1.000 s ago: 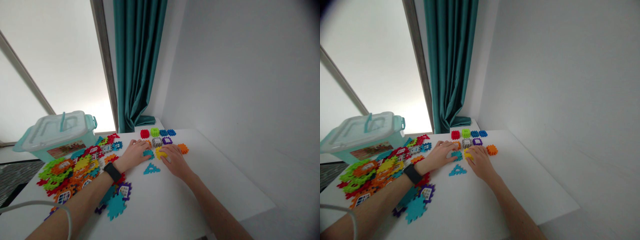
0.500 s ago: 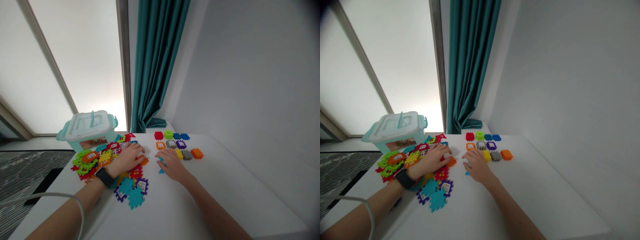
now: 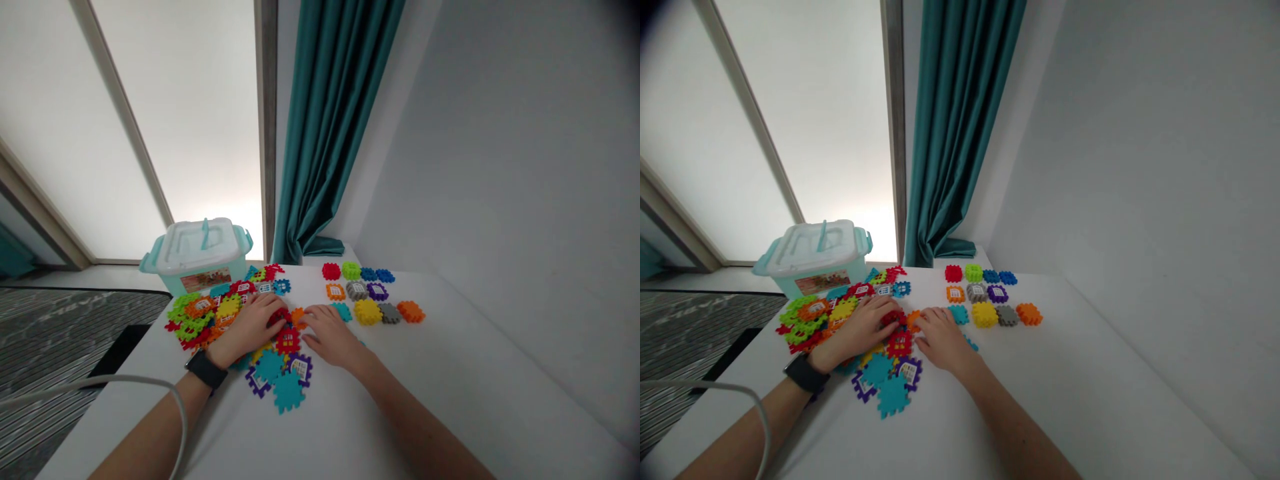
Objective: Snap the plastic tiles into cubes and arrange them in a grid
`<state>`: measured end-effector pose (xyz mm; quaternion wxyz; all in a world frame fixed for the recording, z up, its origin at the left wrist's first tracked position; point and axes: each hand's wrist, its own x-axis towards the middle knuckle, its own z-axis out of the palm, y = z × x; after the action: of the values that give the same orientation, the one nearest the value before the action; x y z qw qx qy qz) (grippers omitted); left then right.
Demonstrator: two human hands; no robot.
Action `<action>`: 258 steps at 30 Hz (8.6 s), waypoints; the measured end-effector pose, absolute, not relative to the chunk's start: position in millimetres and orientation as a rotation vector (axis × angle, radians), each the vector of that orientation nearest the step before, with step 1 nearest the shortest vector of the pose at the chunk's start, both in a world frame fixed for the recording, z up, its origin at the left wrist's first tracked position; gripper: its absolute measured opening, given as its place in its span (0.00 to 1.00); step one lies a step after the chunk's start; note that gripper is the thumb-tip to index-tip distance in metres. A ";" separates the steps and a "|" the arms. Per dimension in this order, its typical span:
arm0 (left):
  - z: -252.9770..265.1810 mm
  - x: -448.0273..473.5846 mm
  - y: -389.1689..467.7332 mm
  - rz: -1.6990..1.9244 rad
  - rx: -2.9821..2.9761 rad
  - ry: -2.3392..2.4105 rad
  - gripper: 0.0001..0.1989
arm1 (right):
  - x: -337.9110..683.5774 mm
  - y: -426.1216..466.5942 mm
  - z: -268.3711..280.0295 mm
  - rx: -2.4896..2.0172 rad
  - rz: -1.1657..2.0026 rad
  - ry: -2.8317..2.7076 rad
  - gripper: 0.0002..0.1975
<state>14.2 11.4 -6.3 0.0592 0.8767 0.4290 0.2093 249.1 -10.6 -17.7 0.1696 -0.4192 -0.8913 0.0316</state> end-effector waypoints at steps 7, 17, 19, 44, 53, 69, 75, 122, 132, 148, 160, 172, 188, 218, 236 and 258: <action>-12.3 -0.6 9.7 0.537 2.647 1.307 0.10 | 244.9 -19.9 -31.3 -1.252 0.103 -2.462 0.12; -15.2 -1.5 10.4 0.492 2.621 1.424 0.07 | 251.3 -28.2 -32.8 -1.225 0.166 -2.470 0.14; -14.6 -1.7 9.8 0.498 2.608 1.431 0.08 | 251.9 -27.7 -32.6 -1.218 0.186 -2.480 0.14; -5.7 24.9 -11.0 1.205 2.507 0.927 0.16 | 251.3 -26.6 -26.0 -0.957 0.099 -2.164 0.21; -11.3 24.6 -10.9 1.183 2.551 0.957 0.22 | 253.4 -24.9 -26.0 -0.936 0.134 -2.157 0.16; -13.3 17.5 -5.5 1.165 2.604 1.121 0.24 | 250.6 -27.3 -24.6 -0.949 0.186 -2.068 0.17; -10.5 18.2 -7.6 1.179 2.524 1.080 0.18 | 255.2 -25.9 -22.6 -0.912 0.116 -2.062 0.11; -10.9 22.2 -8.9 0.953 2.723 1.114 0.26 | 250.4 -25.5 -18.5 -1.136 0.661 -1.759 0.07; -12.8 23.5 -11.3 0.877 2.810 1.006 0.26 | 253.6 -23.2 -21.0 -1.053 0.776 -1.772 0.07; -19.0 16.2 -4.4 1.165 2.680 1.081 0.23 | 254.5 -27.4 -25.8 -0.918 0.181 -2.069 0.24; -16.9 17.0 -4.6 1.153 2.698 1.073 0.22 | 256.9 -27.3 -21.2 -0.907 0.080 -2.127 0.21; -10.1 18.9 -5.6 0.966 2.363 0.964 0.10 | 258.1 -29.4 -12.3 -0.854 0.052 -2.059 0.05; -6.0 21.3 -7.7 0.988 2.229 0.914 0.12 | 250.8 -22.8 -21.0 -1.160 0.683 -1.686 0.11; 4.8 14.2 -11.9 0.946 2.349 0.885 0.07 | 245.4 -44.3 -11.6 -0.790 0.024 -1.976 0.10; -3.9 5.0 -3.2 1.022 3.023 1.039 0.20 | 248.6 -36.9 -15.8 -0.889 0.121 -2.211 0.17; 9.4 34.5 17.1 0.983 2.866 1.084 0.20 | 272.5 -18.7 0.7 -1.014 -0.078 -2.141 0.19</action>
<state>34.5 17.1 9.4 -0.0384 0.8899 0.3367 0.3053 272.5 -18.7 0.7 0.3760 -0.3964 -0.8370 -0.0307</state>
